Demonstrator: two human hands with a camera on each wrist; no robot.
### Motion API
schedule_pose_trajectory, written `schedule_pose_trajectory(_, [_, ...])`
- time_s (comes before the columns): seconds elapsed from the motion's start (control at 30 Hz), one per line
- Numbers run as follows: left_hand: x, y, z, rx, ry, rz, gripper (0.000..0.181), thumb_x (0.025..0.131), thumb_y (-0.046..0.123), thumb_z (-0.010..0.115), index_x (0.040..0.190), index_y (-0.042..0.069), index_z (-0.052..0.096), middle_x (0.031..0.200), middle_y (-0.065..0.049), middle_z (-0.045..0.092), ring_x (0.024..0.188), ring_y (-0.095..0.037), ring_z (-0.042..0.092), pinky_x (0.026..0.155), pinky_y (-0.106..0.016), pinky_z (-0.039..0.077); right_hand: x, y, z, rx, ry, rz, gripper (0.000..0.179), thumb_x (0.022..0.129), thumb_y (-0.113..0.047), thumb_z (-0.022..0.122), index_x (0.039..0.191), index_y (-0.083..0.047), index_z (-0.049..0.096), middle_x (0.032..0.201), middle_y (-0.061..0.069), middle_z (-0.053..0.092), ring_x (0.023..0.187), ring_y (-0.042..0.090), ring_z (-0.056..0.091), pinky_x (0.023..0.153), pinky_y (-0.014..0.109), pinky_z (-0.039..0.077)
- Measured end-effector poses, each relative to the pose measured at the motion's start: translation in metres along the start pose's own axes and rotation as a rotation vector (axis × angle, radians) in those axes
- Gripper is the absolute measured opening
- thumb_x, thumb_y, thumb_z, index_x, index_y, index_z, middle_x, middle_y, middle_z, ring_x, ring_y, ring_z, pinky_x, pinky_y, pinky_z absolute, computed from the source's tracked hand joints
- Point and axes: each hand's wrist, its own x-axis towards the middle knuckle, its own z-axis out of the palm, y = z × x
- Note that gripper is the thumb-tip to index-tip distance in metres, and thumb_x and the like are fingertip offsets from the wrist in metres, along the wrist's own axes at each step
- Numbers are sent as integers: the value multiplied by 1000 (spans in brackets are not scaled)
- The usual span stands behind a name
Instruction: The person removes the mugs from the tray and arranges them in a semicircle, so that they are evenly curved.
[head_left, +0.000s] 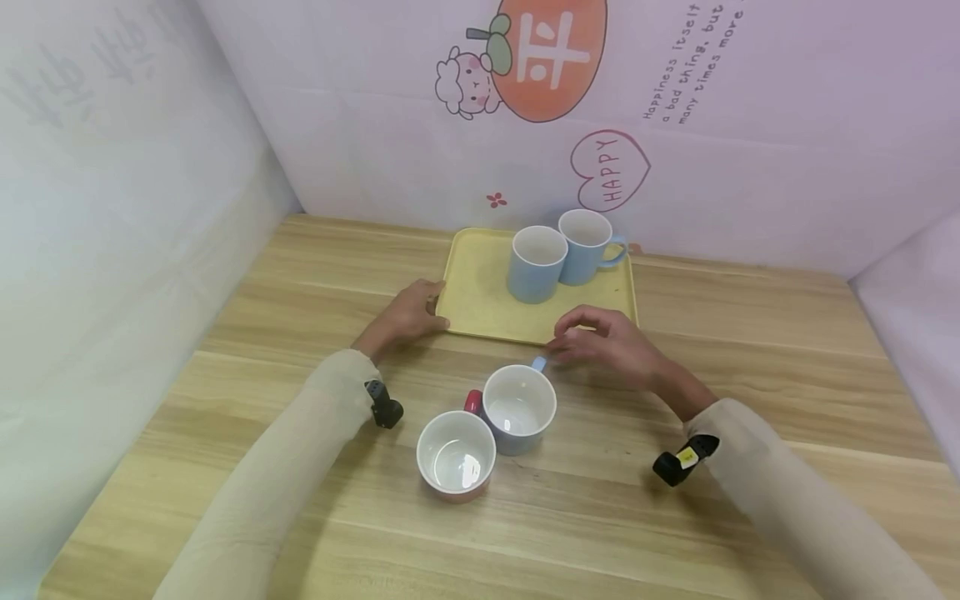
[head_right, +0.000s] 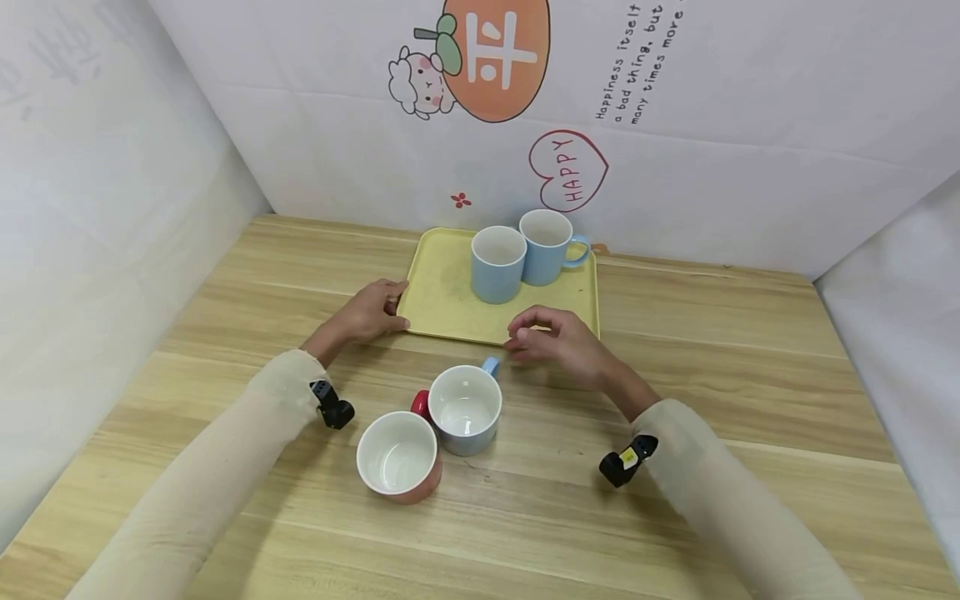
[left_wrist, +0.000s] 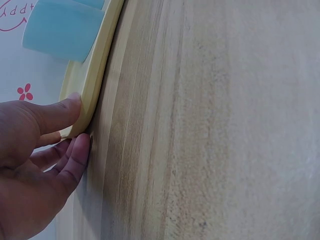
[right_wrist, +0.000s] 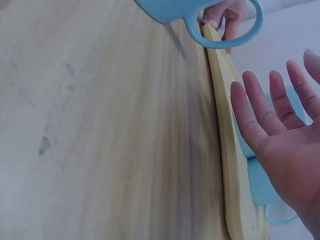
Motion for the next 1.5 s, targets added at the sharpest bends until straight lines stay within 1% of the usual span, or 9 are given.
schedule_pose_trajectory(0.23, [1, -1, -1, 0, -2, -10, 77, 89, 5, 73, 152, -5, 32, 143, -26, 43, 108, -35, 57, 95, -42, 49, 2, -1, -13, -10, -3, 5, 29, 105, -14, 52, 119, 12, 53, 118, 29, 59, 110, 31, 65, 91, 50, 53])
schedule_pose_trajectory(0.4, [1, -1, -1, 4, 1, -11, 77, 89, 5, 74, 152, -5, 32, 142, -26, 44, 108, -34, 56, 96, -42, 49, 2, -1, -21, -3, 29, 25, 35, 106, -16, 50, 121, 16, 49, 116, 27, 60, 109, 29, 65, 92, 49, 52])
schedule_pose_trajectory(0.63, [3, -3, 0, -8, 2, -4, 78, 88, 5, 74, 152, -5, 31, 140, -26, 45, 108, -35, 57, 96, -41, 49, 4, 0, -30, 15, 114, 72, 38, 106, -22, 50, 120, 13, 50, 124, 32, 52, 110, 28, 65, 92, 50, 52])
schedule_pose_trajectory(0.8, [4, -4, 0, -9, 2, -8, 78, 88, 4, 74, 152, -6, 31, 142, -27, 44, 109, -35, 57, 96, -41, 49, 6, 2, -38, 13, 124, 65, 40, 107, -23, 48, 121, 14, 49, 126, 30, 53, 110, 25, 64, 91, 50, 52])
schedule_pose_trajectory(1.03, [3, -4, 1, -16, 0, -16, 78, 88, 4, 74, 152, -6, 31, 144, -26, 42, 110, -35, 58, 96, -40, 50, 4, 4, -48, 97, 131, 34, 36, 106, -16, 49, 122, 16, 47, 119, 14, 57, 111, 26, 63, 90, 49, 53])
schedule_pose_trajectory(1.17, [2, -4, 1, -27, 3, -10, 78, 87, 3, 74, 151, -6, 31, 145, -27, 42, 109, -35, 58, 96, -40, 50, 4, 6, -52, 156, 146, 6, 27, 106, -13, 49, 118, 11, 53, 117, 13, 56, 111, 29, 62, 90, 50, 52])
schedule_pose_trajectory(1.33, [0, -3, 0, -27, 6, -16, 78, 87, 2, 74, 152, -6, 31, 143, -28, 43, 107, -36, 58, 95, -41, 50, 6, 7, -59, 222, 166, -34, 18, 106, -10, 46, 116, 1, 58, 118, 11, 54, 111, 31, 60, 91, 50, 52])
schedule_pose_trajectory(1.4, [0, -2, 0, -21, 5, -18, 78, 87, 3, 74, 152, -5, 32, 143, -28, 43, 108, -36, 58, 95, -41, 50, 7, 7, -61, 239, 192, -35, 17, 106, -9, 46, 116, -2, 59, 118, 12, 53, 111, 30, 60, 92, 50, 52])
schedule_pose_trajectory(1.5, [1, -1, 0, -18, 7, -8, 77, 88, 3, 74, 151, -6, 32, 144, -28, 43, 110, -37, 57, 98, -42, 48, 8, 6, -65, 262, 247, -32, 19, 106, -8, 47, 120, 0, 57, 119, 14, 51, 110, 29, 59, 93, 50, 52])
